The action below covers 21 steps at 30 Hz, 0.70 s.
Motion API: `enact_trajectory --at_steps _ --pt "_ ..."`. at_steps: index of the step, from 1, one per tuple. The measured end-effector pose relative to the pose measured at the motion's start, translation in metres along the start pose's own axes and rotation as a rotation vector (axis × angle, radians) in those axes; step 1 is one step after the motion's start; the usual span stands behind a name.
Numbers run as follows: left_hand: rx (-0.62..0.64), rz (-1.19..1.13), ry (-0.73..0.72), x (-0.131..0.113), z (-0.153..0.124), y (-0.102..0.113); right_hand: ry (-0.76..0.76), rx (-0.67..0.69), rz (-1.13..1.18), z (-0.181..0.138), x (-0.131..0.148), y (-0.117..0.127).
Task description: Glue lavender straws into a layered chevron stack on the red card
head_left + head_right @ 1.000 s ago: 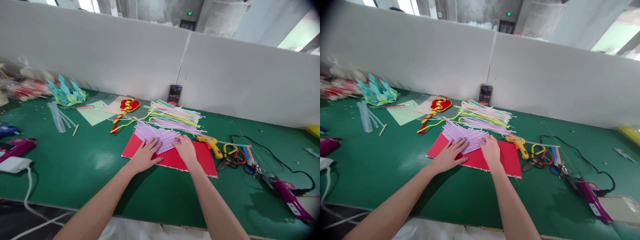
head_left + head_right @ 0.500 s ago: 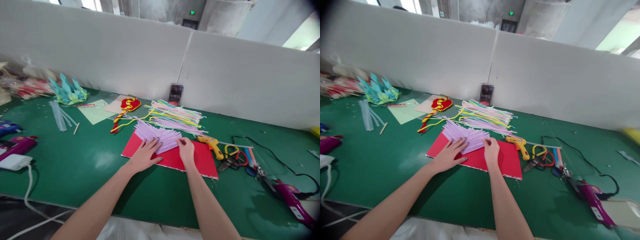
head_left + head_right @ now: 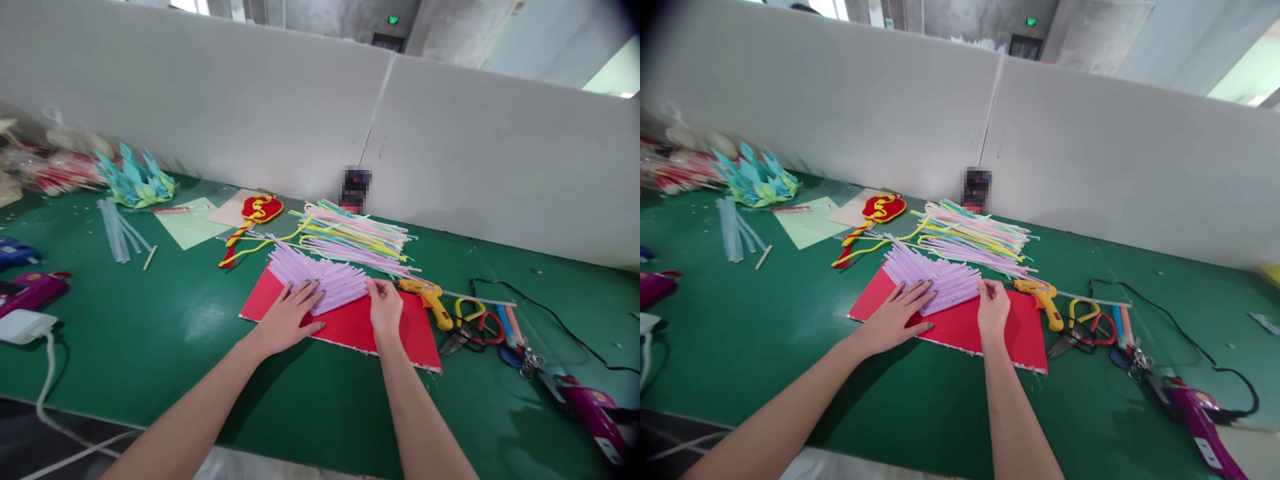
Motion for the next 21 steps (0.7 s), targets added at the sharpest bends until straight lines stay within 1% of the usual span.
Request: enact_trajectory --at_steps 2,7,9,13,18,21 --pt "0.001 -0.001 0.002 0.000 0.000 0.000 0.003 0.049 0.053 -0.002 0.002 -0.004" --pt "0.006 0.004 -0.003 -0.001 0.000 0.001 -0.001 0.222 0.185 -0.010 0.009 -0.020" --pt "0.012 0.006 -0.001 -0.001 0.000 0.001 -0.010 0.257 0.204 -0.012 0.008 -0.024" --pt "0.033 -0.001 0.014 -0.001 -0.001 0.001 0.010 0.241 0.151 -0.012 0.005 -0.024" --pt "0.005 -0.012 0.003 0.000 -0.001 0.002 0.018 0.257 0.088 -0.013 0.006 -0.024" --pt "0.031 -0.016 0.014 0.000 -0.001 0.001 0.039 0.251 0.018 -0.015 0.006 -0.024"
Point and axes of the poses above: each hand's wrist, its own z-axis towards the middle knuckle, its own y-axis out of the back of the hand, x = y × z, the point moved 6 cm from there along z, towards the middle knuckle, and after that the axes turned 11 degrees about -y, right-handed, at the moved point
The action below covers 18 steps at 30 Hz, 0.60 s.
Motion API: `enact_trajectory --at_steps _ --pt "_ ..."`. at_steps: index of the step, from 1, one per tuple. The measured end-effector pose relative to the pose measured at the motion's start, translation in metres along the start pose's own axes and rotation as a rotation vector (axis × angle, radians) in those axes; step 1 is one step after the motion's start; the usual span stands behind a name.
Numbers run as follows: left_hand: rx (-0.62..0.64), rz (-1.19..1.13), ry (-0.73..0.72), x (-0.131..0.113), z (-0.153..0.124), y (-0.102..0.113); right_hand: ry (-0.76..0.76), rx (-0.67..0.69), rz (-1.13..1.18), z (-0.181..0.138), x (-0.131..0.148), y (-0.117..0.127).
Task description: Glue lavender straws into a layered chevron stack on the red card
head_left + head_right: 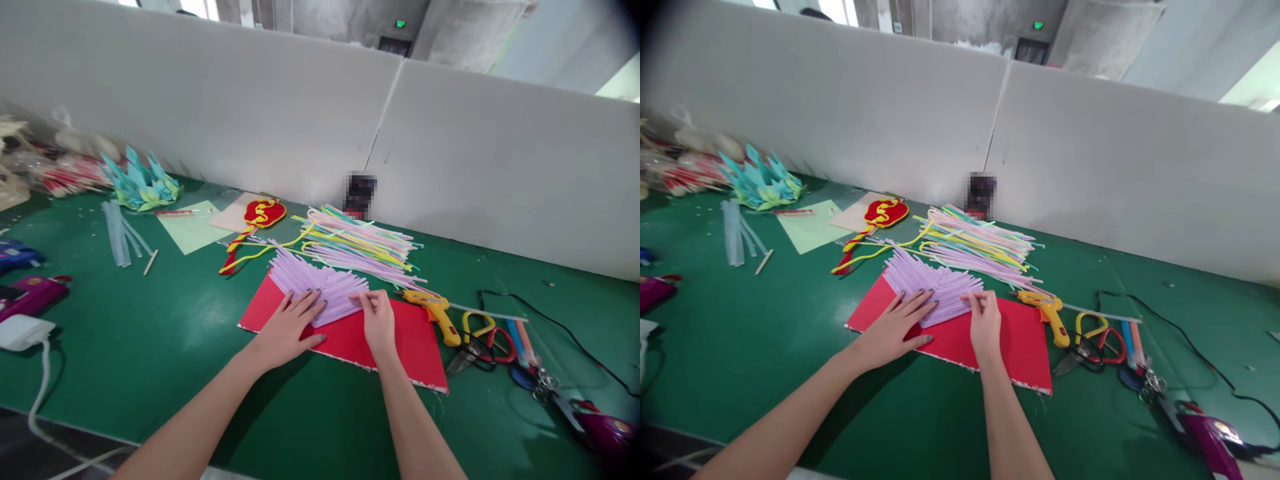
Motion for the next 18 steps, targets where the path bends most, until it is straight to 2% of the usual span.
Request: enact_trajectory --at_steps 5,8,12,18 --pt "0.017 0.000 0.014 -0.002 0.001 0.002 0.032 -0.002 -0.221 -0.001 0.001 0.001" --pt "0.015 0.004 0.010 -0.002 0.000 0.003 0.089 -0.096 -0.346 -0.001 0.008 0.012" --pt "0.024 0.014 0.007 -0.002 0.000 0.001 0.149 -0.220 -0.326 -0.002 0.017 0.028" --pt "0.000 0.030 -0.003 -0.002 0.001 0.000 0.101 -0.167 -0.211 0.003 0.006 0.028"
Point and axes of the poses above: each hand's wrist, its own z-axis towards the middle knuckle, its own y-axis out of the back of the hand, x = y × z, the point moved 6 cm from there along z, towards the middle knuckle, and after that the axes turned 11 degrees about -y, right-handed, at the moved point
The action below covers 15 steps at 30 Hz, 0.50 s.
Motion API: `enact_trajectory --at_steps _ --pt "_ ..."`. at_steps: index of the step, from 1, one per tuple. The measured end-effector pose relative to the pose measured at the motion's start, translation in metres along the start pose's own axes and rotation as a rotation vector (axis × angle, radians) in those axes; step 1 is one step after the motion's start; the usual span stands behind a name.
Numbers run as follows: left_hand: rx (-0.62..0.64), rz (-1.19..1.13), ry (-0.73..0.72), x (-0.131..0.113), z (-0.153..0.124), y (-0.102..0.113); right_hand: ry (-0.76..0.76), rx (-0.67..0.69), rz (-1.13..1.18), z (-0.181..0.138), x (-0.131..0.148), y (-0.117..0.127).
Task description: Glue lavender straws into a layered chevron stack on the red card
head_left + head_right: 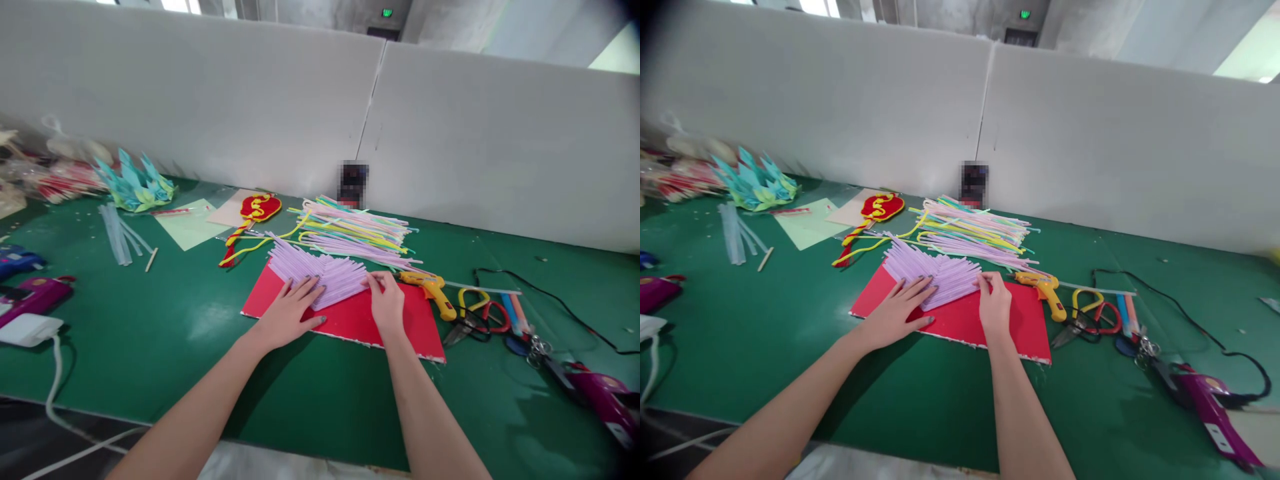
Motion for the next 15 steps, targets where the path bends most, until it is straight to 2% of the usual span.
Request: enact_trajectory --at_steps 9,15 --pt "0.006 0.009 -0.004 0.000 0.000 0.001 -0.008 -0.027 0.079 -0.001 0.003 0.003" --pt "0.019 -0.001 0.004 -0.001 0.000 0.001 -0.028 -0.124 0.108 -0.003 0.005 0.012"
Point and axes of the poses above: each hand's wrist, its own z-axis towards the middle knuckle, its own y-axis out of the back of the hand, x = y × z, the point moved 6 cm from there along z, towards the middle knuckle, and after that the axes turned 11 degrees about -y, right-handed, at the moved point
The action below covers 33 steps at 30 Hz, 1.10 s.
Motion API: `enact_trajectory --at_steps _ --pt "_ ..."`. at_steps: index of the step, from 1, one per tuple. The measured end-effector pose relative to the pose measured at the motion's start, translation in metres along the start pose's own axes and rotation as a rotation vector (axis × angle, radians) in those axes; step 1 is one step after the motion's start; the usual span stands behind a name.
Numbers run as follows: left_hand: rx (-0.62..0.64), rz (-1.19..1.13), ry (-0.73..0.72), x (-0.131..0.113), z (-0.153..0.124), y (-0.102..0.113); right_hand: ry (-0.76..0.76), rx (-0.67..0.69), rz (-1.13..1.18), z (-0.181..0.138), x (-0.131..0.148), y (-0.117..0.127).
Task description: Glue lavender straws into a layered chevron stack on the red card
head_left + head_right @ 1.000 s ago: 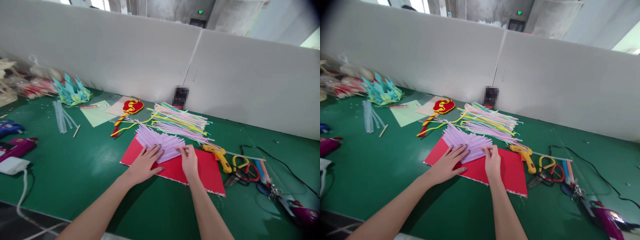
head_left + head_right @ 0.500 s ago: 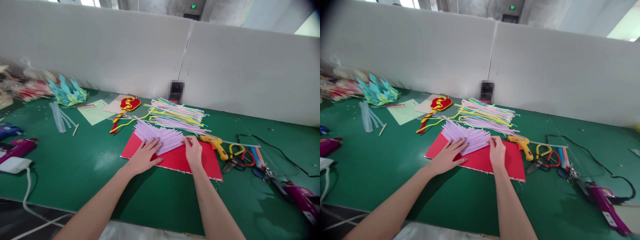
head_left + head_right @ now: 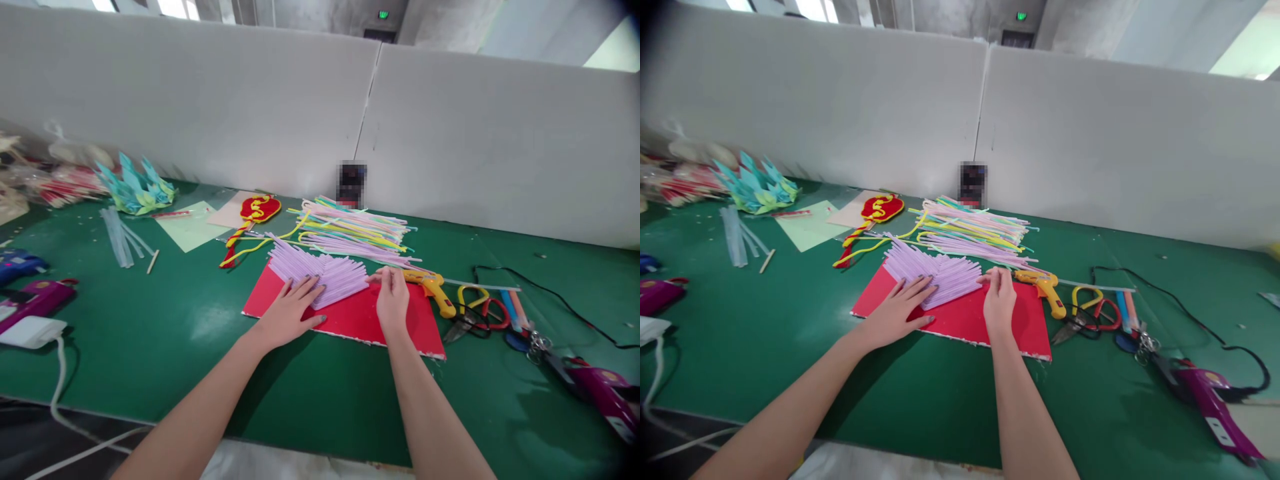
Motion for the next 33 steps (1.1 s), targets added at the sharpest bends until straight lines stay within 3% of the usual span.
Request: enact_trajectory --at_steps 11,23,26,31,33 --pt "-0.027 -0.023 -0.012 0.002 -0.001 -0.001 -0.051 -0.157 -0.137 0.002 -0.005 0.010" --pt "-0.053 -0.043 0.029 0.002 -0.003 0.004 -0.048 -0.081 -0.104 0.005 -0.013 0.004" --pt "-0.070 -0.058 0.029 0.001 -0.003 0.005 -0.065 -0.106 -0.019 0.007 -0.014 0.006" --pt "-0.099 -0.095 0.068 0.002 -0.002 0.010 -0.094 -0.197 0.395 0.015 -0.017 0.017" --pt "-0.112 -0.102 0.079 0.003 -0.002 0.012 -0.114 -0.260 0.458 0.017 -0.019 0.023"
Point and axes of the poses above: each hand's wrist, its own z-axis towards the middle knuckle, its own y-axis out of the back of the hand, x = y × z, the point moved 6 cm from there along z, towards the middle knuckle, and after that the axes turned 11 degrees about -y, right-handed, at the moved point
